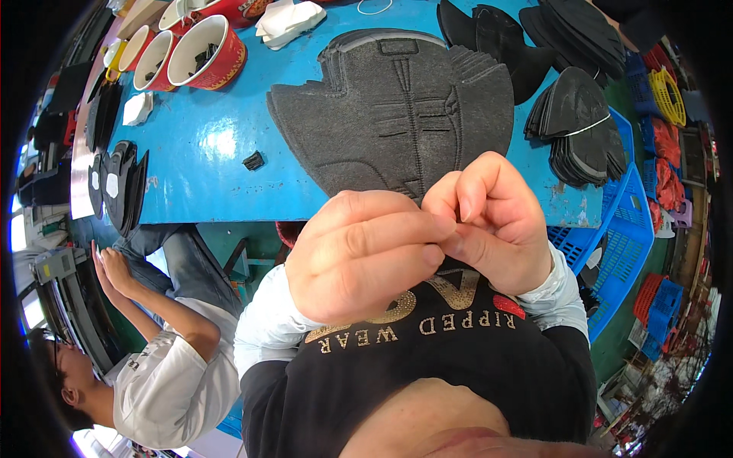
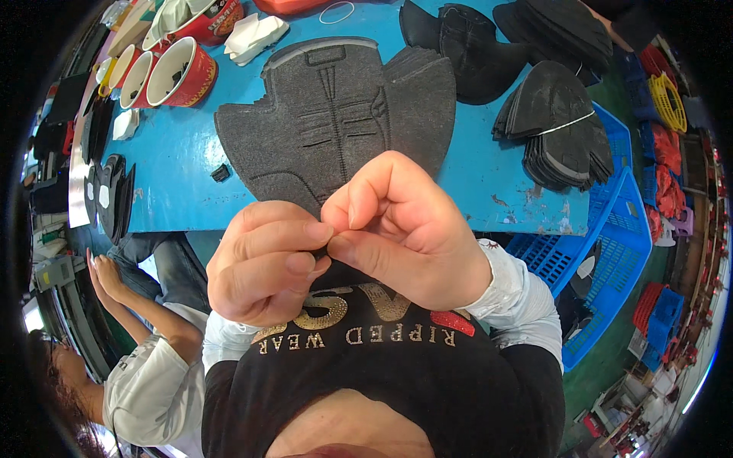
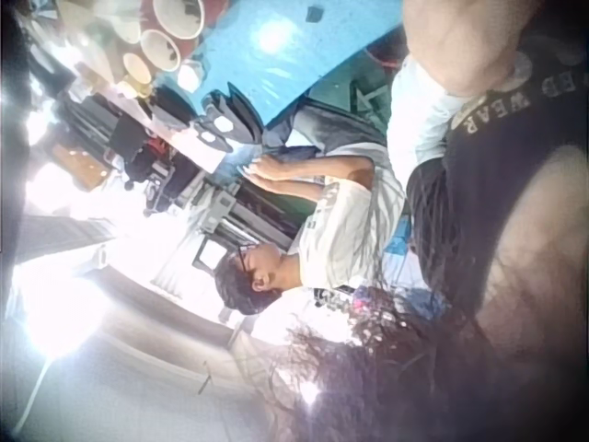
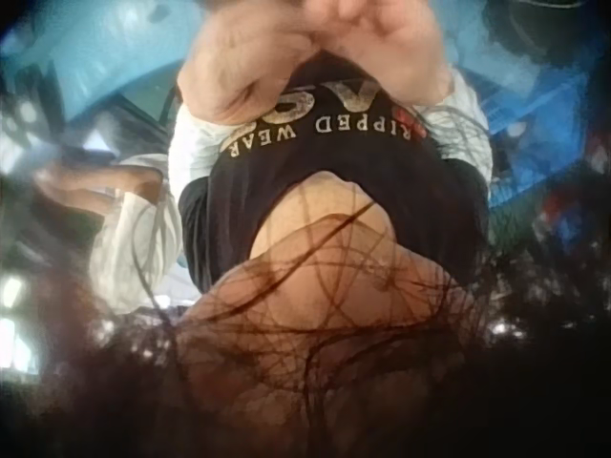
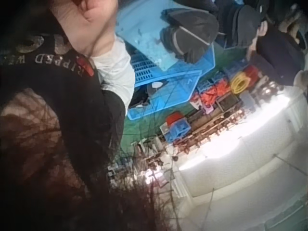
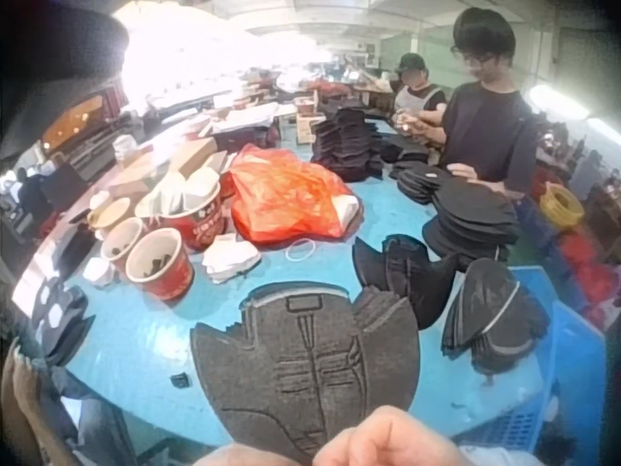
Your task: Stitching small components onto a larger shoe upper material by hand using a needle and thread.
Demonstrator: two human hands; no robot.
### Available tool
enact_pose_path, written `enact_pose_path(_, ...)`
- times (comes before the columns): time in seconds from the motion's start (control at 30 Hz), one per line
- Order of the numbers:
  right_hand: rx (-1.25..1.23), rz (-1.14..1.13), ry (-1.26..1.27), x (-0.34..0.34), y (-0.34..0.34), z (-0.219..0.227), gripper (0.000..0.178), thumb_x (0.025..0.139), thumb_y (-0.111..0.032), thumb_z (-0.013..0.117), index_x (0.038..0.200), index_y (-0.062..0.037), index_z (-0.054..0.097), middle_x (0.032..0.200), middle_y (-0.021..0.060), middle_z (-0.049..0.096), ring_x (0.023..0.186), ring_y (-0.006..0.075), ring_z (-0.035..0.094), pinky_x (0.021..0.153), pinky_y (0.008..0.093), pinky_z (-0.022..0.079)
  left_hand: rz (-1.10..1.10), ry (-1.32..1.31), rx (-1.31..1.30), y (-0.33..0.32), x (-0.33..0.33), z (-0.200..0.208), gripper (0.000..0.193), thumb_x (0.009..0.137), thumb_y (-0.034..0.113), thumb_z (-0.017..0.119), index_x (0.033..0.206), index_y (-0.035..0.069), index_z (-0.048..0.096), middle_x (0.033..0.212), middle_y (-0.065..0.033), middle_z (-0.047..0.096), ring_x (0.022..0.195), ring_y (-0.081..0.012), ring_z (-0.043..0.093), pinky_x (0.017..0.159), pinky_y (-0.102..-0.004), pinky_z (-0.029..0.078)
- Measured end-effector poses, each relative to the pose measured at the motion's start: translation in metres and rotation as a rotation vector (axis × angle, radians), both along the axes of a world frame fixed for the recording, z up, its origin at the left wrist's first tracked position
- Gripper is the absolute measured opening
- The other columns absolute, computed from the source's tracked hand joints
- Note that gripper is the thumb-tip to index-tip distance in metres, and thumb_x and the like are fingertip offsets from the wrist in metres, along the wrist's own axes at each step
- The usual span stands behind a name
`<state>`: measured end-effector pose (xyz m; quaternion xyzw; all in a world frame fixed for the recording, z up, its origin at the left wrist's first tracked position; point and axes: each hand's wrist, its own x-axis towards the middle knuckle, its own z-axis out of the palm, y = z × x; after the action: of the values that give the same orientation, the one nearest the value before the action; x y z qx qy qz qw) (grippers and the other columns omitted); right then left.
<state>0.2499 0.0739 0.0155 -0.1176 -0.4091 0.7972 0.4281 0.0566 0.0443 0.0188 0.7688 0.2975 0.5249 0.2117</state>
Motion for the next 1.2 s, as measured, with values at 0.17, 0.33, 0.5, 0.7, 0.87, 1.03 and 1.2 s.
enact_pose_path(0.17, 0.702, -0.308, -0.372, -0.003, 0.005, -0.007, 0.027, 0.090, 0.011, 0.060, 0.104, -0.0037, 0.043, 0.102, 0.0151, 0.058, 0.088, 0.0170, 0.061, 0.078, 0.0293, 0.052, 0.079, 0.007, 0.019, 0.000, 0.001, -0.002, 0.039, 0.070, -0.011, 0.077, 0.101, 0.003, 0.058, 0.106, -0.0198, 0.068, 0.083, -0.0311, 0.066, 0.068, -0.0371, 0.055)
enact_pose_path(0.33, 0.692, -0.348, -0.353, -0.007, 0.007, -0.007, 0.026, 0.089, 0.011, 0.060, 0.104, -0.0032, 0.043, 0.101, 0.0156, 0.058, 0.083, 0.0172, 0.060, 0.074, 0.0295, 0.052, 0.040, -0.033, 0.076, 0.006, -0.002, -0.010, 0.049, 0.053, -0.004, 0.078, 0.100, 0.000, 0.065, 0.105, -0.0175, 0.069, 0.087, -0.0306, 0.068, 0.071, -0.0367, 0.056)
enact_pose_path(0.5, 0.419, -0.213, -0.321, -0.005, 0.004, -0.003, 0.026, 0.091, 0.009, 0.059, 0.104, -0.0042, 0.041, 0.104, 0.0130, 0.056, 0.087, 0.0135, 0.057, 0.078, 0.0276, 0.050, 0.098, -0.133, 0.016, 0.009, 0.005, -0.008, 0.045, 0.061, -0.012, 0.079, 0.101, 0.001, 0.064, 0.102, -0.0158, 0.069, 0.083, -0.0297, 0.068, 0.070, -0.0372, 0.056)
enact_pose_path(0.7, -0.026, 0.077, -0.262, 0.012, 0.013, 0.017, 0.025, 0.093, 0.008, 0.057, 0.102, -0.0057, 0.038, 0.104, 0.0104, 0.055, 0.093, 0.0107, 0.052, 0.085, 0.0255, 0.045, 0.127, 0.013, -0.158, 0.003, -0.002, 0.013, 0.044, 0.067, -0.020, 0.069, 0.105, -0.001, 0.057, 0.089, -0.0151, 0.066, 0.079, -0.0273, 0.063, 0.070, -0.0354, 0.052)
enact_pose_path(0.87, 0.967, -0.496, -0.858, 0.015, 0.063, 0.010, 0.028, 0.087, 0.015, 0.058, 0.097, -0.0054, 0.041, 0.092, 0.0112, 0.057, 0.079, 0.0135, 0.054, 0.071, 0.0248, 0.046, 0.369, 0.338, 0.111, 0.026, -0.015, 0.013, 0.038, 0.060, -0.018, 0.070, 0.094, -0.002, 0.067, 0.087, -0.0115, 0.062, 0.073, -0.0272, 0.059, 0.068, -0.0342, 0.049)
enact_pose_path(1.03, 1.311, -0.548, -0.909, 0.008, 0.097, -0.004, 0.022, 0.079, 0.007, 0.063, 0.095, -0.0024, 0.051, 0.084, 0.0117, 0.056, 0.077, 0.0324, 0.059, 0.070, 0.0389, 0.050, 0.391, 0.494, 0.111, 0.036, -0.017, 0.003, 0.044, 0.054, -0.002, 0.071, 0.098, 0.004, 0.067, 0.090, -0.0078, 0.059, 0.080, -0.0270, 0.059, 0.068, -0.0364, 0.048)
enact_pose_path(1.2, 1.481, -0.489, -1.006, 0.006, 0.100, -0.001, 0.018, 0.080, -0.004, 0.061, 0.094, -0.0029, 0.050, 0.084, 0.0114, 0.057, 0.080, 0.0316, 0.059, 0.073, 0.0389, 0.050, 0.374, 0.536, 0.098, 0.042, -0.016, 0.002, 0.042, 0.056, -0.001, 0.070, 0.097, 0.004, 0.067, 0.091, -0.0063, 0.059, 0.080, -0.0255, 0.059, 0.067, -0.0353, 0.046)
